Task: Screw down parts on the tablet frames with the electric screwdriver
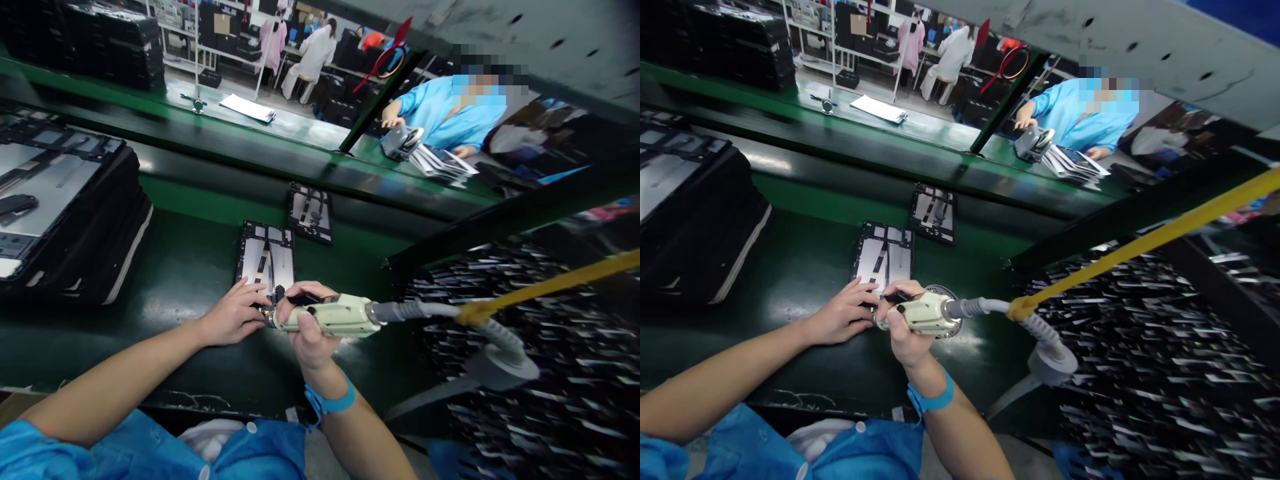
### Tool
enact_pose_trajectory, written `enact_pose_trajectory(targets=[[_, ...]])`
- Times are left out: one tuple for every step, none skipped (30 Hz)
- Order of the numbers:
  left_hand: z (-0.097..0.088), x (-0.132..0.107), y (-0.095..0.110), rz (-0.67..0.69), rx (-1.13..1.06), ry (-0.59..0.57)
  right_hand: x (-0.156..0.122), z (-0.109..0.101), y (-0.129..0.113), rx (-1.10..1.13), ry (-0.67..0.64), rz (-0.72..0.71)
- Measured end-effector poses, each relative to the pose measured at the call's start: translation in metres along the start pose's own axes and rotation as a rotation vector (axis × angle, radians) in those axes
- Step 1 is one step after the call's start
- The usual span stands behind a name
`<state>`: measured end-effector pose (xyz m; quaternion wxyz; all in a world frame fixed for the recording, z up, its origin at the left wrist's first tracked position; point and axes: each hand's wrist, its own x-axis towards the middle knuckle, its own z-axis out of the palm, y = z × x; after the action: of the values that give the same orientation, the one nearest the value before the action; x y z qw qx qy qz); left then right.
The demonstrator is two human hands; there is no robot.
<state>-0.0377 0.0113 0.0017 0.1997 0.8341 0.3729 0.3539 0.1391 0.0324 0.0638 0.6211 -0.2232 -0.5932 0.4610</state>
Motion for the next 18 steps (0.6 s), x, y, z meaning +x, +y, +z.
enact_pose_trajectory(targets=[[0.0002, 0.0000, -0.0001, -0.002, -0.001, -0.001, -0.0003, -0.0001, 0.0005, 0.013, -0.007, 0.003], [0.0004, 0.0000, -0.0001, -0.001, -0.002, 0.000, -0.0006, 0.0000, 0.0011, 0.025, -0.013, 0.006], [0.0006, 0.0000, -0.0001, 0.001, -0.004, 0.002, -0.0011, 0.0000, 0.0016, 0.034, -0.016, 0.008], [0.0007, 0.0000, -0.0002, 0.005, -0.006, 0.006, -0.0015, 0.0002, 0.0020, 0.039, -0.015, 0.012], [0.0008, 0.0000, -0.0001, 0.009, -0.009, 0.010, -0.0018, 0.0004, 0.0023, 0.041, -0.011, 0.016], [0.0008, 0.0000, -0.0001, 0.011, -0.009, 0.012, -0.0021, 0.0007, 0.0023, 0.039, -0.006, 0.021], [0.0007, 0.0000, 0.0000, 0.010, -0.008, 0.012, -0.0022, 0.0010, 0.0021, 0.036, -0.002, 0.027], [0.0006, 0.0001, 0.0000, 0.008, -0.006, 0.010, -0.0022, 0.0012, 0.0017, 0.036, 0.004, 0.035], [0.0005, 0.0001, 0.0000, 0.004, -0.002, 0.006, -0.0021, 0.0015, 0.0011, 0.036, 0.009, 0.045], [0.0004, 0.0001, 0.0000, 0.002, 0.001, 0.003, -0.0020, 0.0017, 0.0006, 0.036, 0.014, 0.055], [0.0003, 0.0002, 0.0000, 0.003, 0.002, 0.001, -0.0018, 0.0018, 0.0001, 0.036, 0.018, 0.064], [0.0002, 0.0002, -0.0001, 0.009, 0.002, 0.003, -0.0017, 0.0019, -0.0003, 0.037, 0.019, 0.071], [0.0000, 0.0002, -0.0002, 0.015, 0.000, 0.007, -0.0015, 0.0020, -0.0006, 0.040, 0.019, 0.075], [-0.0001, 0.0002, -0.0003, 0.019, -0.002, 0.010, -0.0014, 0.0021, -0.0008, 0.041, 0.018, 0.077], [-0.0003, 0.0001, -0.0004, 0.021, -0.003, 0.012, -0.0012, 0.0022, -0.0010, 0.042, 0.020, 0.075], [-0.0005, 0.0001, -0.0004, 0.019, -0.002, 0.013, -0.0010, 0.0024, -0.0012, 0.043, 0.021, 0.073], [-0.0008, 0.0001, -0.0004, 0.016, 0.000, 0.011, -0.0008, 0.0028, -0.0015, 0.044, 0.023, 0.071], [-0.0010, 0.0001, -0.0003, 0.012, 0.002, 0.009, -0.0005, 0.0032, -0.0019, 0.045, 0.024, 0.070]])
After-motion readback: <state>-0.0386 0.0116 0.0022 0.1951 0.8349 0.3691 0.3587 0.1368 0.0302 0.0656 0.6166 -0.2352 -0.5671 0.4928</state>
